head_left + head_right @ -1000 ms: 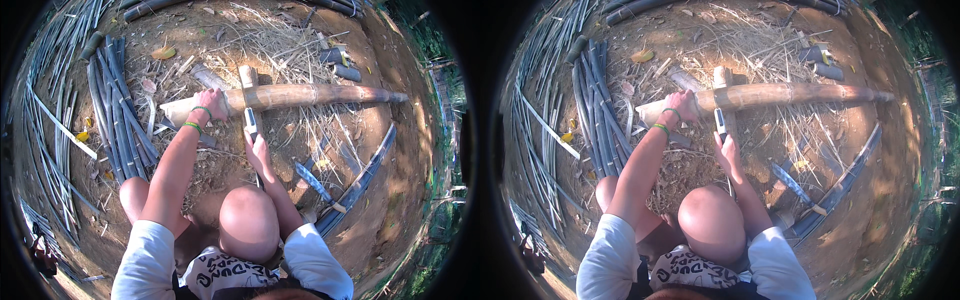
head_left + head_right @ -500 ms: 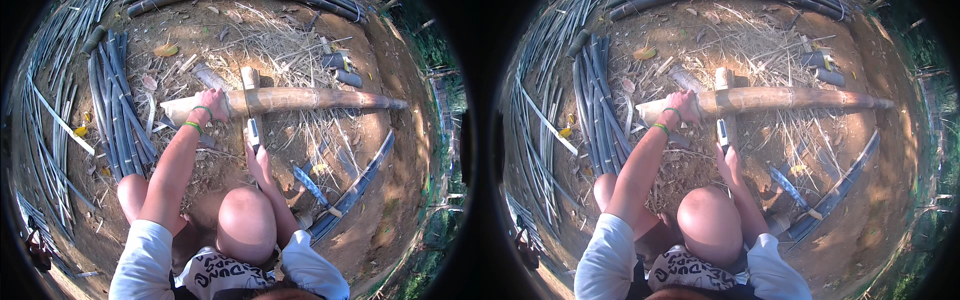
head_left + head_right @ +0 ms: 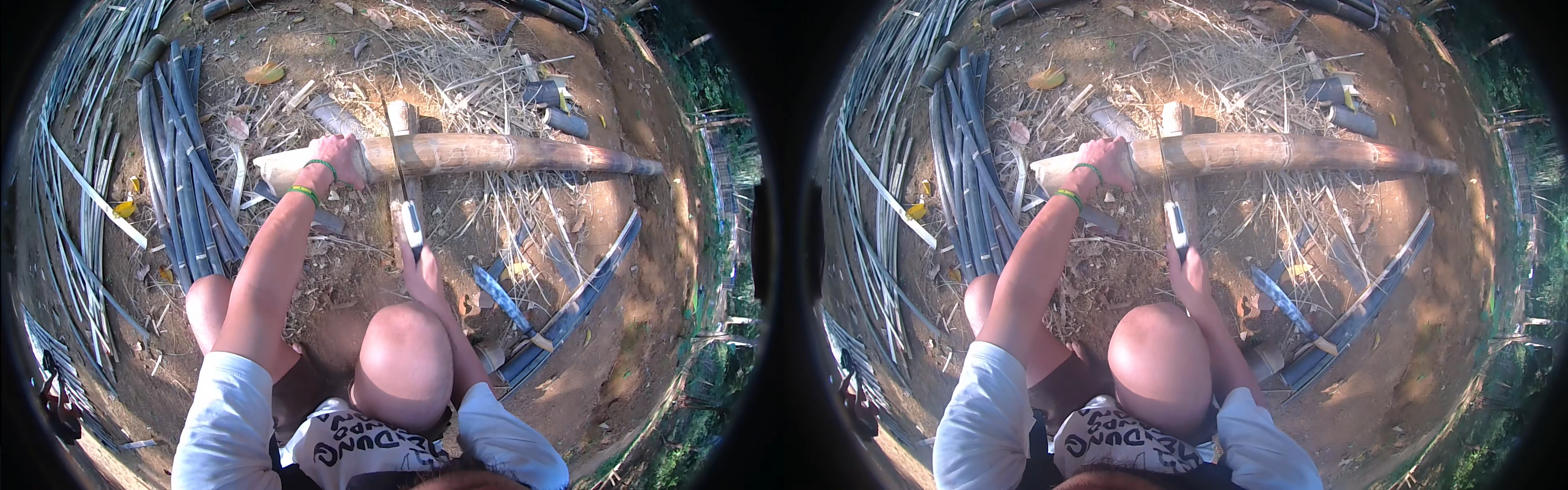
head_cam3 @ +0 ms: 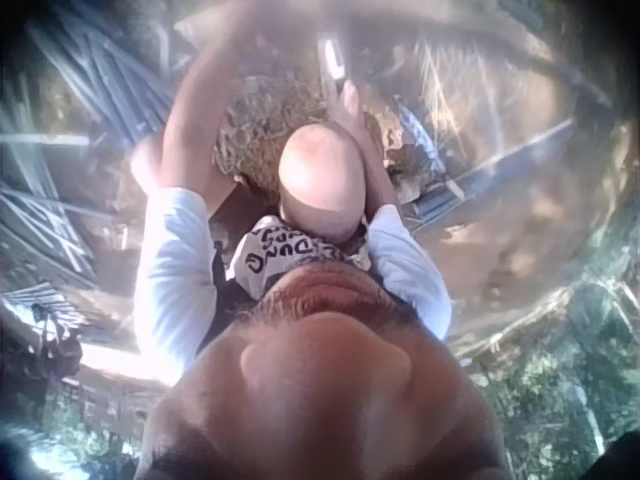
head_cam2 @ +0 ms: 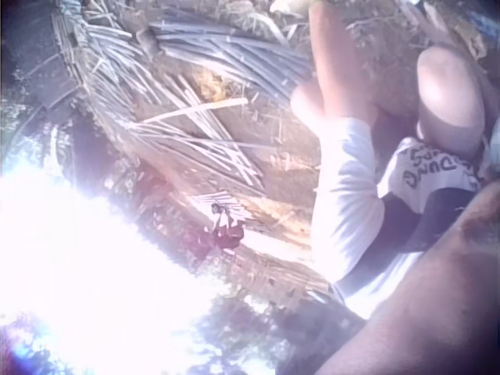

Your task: The person cuts into a piece of bamboo using a hand saw, holding the bamboo in place with their left hand and foot while sawing through it.

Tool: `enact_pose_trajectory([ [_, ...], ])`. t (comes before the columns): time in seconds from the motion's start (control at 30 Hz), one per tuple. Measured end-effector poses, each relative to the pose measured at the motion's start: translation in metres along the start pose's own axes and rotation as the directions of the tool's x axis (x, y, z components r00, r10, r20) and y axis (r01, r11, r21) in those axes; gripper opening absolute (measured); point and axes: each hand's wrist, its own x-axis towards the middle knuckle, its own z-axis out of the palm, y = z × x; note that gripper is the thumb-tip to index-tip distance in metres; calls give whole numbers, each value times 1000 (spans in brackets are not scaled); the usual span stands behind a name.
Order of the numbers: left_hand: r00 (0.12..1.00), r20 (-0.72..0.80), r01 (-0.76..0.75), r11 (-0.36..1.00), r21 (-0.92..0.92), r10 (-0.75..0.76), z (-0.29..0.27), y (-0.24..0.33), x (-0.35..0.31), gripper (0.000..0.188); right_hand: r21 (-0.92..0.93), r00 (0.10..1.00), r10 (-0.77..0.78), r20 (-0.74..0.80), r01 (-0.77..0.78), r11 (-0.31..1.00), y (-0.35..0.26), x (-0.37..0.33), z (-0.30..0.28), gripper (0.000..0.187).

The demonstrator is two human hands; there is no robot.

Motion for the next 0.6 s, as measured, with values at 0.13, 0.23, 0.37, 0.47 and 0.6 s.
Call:
enact_pose_trajectory([
  [0.13, 993, -118, -16, 1000, 3, 16, 10, -3, 6, 89, -56, 996, 82, -26, -83, 995, 104, -99, -8, 49],
  [0.23, 993, -112, -27, 999, 17, 29, 21, -19, 0, 107, -51, 999, -13, -46, 11, 999, 43, -43, 12, 47],
  [0.37, 999, -19, -28, 1000, -2, 28, 6, 9, 11, 101, -15, 1000, 5, 3, -5, 1000, -29, 61, 0, 45],
  [0.47, 1000, -4, -22, 1000, 21, 22, 13, -11, 1, 91, -21, 1000, 27, -9, -27, 999, 1, 6, 14, 50],
  [0.6, 984, -156, -86, 996, 19, 88, 16, 8, 18, 93, 326, 980, 197, -4, -185, 927, 145, -89, -6, 57],
])
